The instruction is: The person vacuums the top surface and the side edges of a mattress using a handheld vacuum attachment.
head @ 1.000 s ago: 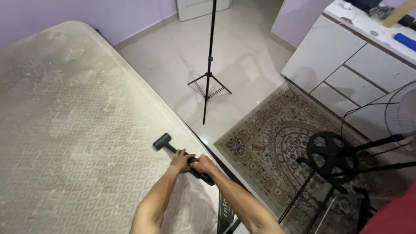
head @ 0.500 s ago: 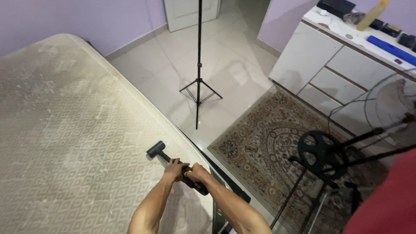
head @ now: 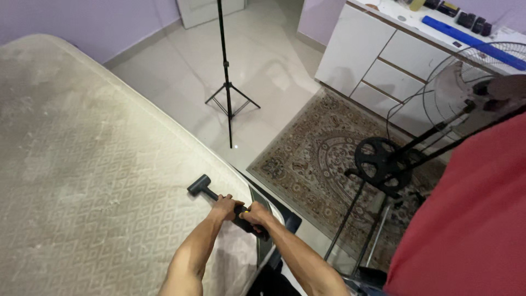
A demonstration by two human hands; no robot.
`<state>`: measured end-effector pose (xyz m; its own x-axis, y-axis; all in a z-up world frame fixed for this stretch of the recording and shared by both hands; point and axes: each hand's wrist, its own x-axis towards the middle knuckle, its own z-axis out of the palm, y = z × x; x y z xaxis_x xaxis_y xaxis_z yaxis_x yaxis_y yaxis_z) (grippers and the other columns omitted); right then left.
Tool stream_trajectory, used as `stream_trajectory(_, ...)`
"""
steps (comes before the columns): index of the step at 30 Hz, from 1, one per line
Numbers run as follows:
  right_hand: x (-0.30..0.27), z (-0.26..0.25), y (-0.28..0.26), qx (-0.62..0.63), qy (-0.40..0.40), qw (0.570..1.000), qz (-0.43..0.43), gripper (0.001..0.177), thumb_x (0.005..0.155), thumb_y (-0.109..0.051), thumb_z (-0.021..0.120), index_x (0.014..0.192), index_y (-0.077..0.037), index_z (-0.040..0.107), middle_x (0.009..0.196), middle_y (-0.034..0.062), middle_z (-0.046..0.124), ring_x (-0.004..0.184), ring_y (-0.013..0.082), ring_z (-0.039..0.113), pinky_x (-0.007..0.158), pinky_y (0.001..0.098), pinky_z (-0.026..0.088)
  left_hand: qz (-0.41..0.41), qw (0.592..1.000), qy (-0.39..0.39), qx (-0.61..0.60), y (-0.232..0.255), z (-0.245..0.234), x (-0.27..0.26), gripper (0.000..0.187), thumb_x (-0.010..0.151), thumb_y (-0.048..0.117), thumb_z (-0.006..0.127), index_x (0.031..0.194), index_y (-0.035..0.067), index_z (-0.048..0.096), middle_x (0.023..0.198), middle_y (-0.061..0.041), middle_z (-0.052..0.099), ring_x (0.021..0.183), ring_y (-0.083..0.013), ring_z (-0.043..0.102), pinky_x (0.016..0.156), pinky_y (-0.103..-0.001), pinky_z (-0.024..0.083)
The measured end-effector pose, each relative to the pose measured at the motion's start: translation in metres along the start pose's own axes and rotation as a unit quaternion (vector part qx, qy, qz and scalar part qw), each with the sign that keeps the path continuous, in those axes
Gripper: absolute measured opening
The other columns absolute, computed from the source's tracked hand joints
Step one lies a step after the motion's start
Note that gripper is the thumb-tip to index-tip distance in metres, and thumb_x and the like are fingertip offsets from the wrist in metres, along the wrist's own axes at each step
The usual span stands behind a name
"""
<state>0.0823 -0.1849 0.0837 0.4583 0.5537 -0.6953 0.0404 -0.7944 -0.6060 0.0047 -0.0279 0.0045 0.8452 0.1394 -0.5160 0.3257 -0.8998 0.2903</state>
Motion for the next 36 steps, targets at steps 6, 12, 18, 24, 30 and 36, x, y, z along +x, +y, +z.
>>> stream_trajectory(6,-0.019,-0.026,0.036,0.02,-0.041,0.999,-0.015,0.037,0.088,-0.025,0.077,0.077,0.008,0.066,0.059,0.0145,0.063,0.041,0.0228,0.059,0.037,0.0382,0.047,-0.075,0.994,-0.039,-0.063,0.044,0.0,-0.014,0.065,0.079,0.02,0.073,0.138,0.044,0.061,0.145,-0.003,0.051,0.136,-0.0389,0.04,0.112,-0.047,0.043)
stream_trajectory(12,-0.036,-0.047,0.072,0.05,-0.075,0.995,0.033,0.032,0.089,-0.024,0.076,0.085,0.006,0.065,0.056,0.0128,0.06,0.039,0.0225,0.056,0.035,0.0392,0.045,-0.032,0.997,-0.014,-0.07,0.066,0.031,0.016,0.05,0.08,0.024,0.069,0.128,0.038,0.072,0.141,-0.008,0.055,0.134,-0.0381,0.046,0.116,-0.048,0.04)
stream_trajectory(18,-0.058,-0.072,0.099,0.051,-0.089,0.993,0.064,0.031,0.09,-0.025,0.075,0.098,0.004,0.066,0.057,0.0107,0.058,0.039,0.0195,0.055,0.035,0.0363,0.044,-0.033,0.998,-0.031,-0.047,0.112,0.034,0.011,0.043,0.085,0.03,0.067,0.127,0.039,0.072,0.141,-0.005,0.058,0.136,-0.0375,0.046,0.11,-0.048,0.047)
stream_trajectory(24,-0.046,-0.052,0.088,0.032,-0.059,0.998,0.003,0.029,0.089,-0.026,0.076,0.1,0.001,0.072,0.059,0.0064,0.058,0.041,0.0152,0.056,0.037,0.0338,0.044,-0.058,0.994,-0.01,-0.087,0.088,0.028,0.003,0.057,0.082,0.019,0.07,0.135,0.041,0.065,0.144,-0.004,0.052,0.138,-0.0386,0.041,0.111,-0.049,0.047)
stream_trajectory(30,-0.012,-0.017,0.035,0.031,-0.048,0.997,-0.047,0.031,0.089,-0.026,0.074,0.085,0.005,0.07,0.057,0.0096,0.06,0.04,0.0185,0.055,0.038,0.036,0.043,-0.09,0.989,0.042,-0.11,0.023,0.023,0.0,0.06,0.08,0.017,0.072,0.135,0.039,0.064,0.15,-0.004,0.048,0.14,-0.0376,0.041,0.114,-0.047,0.045)
stream_trajectory(36,0.014,0.023,-0.046,0.016,0.017,0.998,-0.054,0.031,0.083,-0.028,0.077,0.087,0.003,0.072,0.065,0.0137,0.07,0.048,0.0196,0.066,0.045,0.0346,0.052,-0.122,0.979,0.08,-0.143,-0.053,-0.007,-0.011,0.066,0.082,0.016,0.07,0.141,0.042,0.06,0.164,-0.013,0.03,0.144,-0.0415,0.037,0.118,-0.047,0.041)
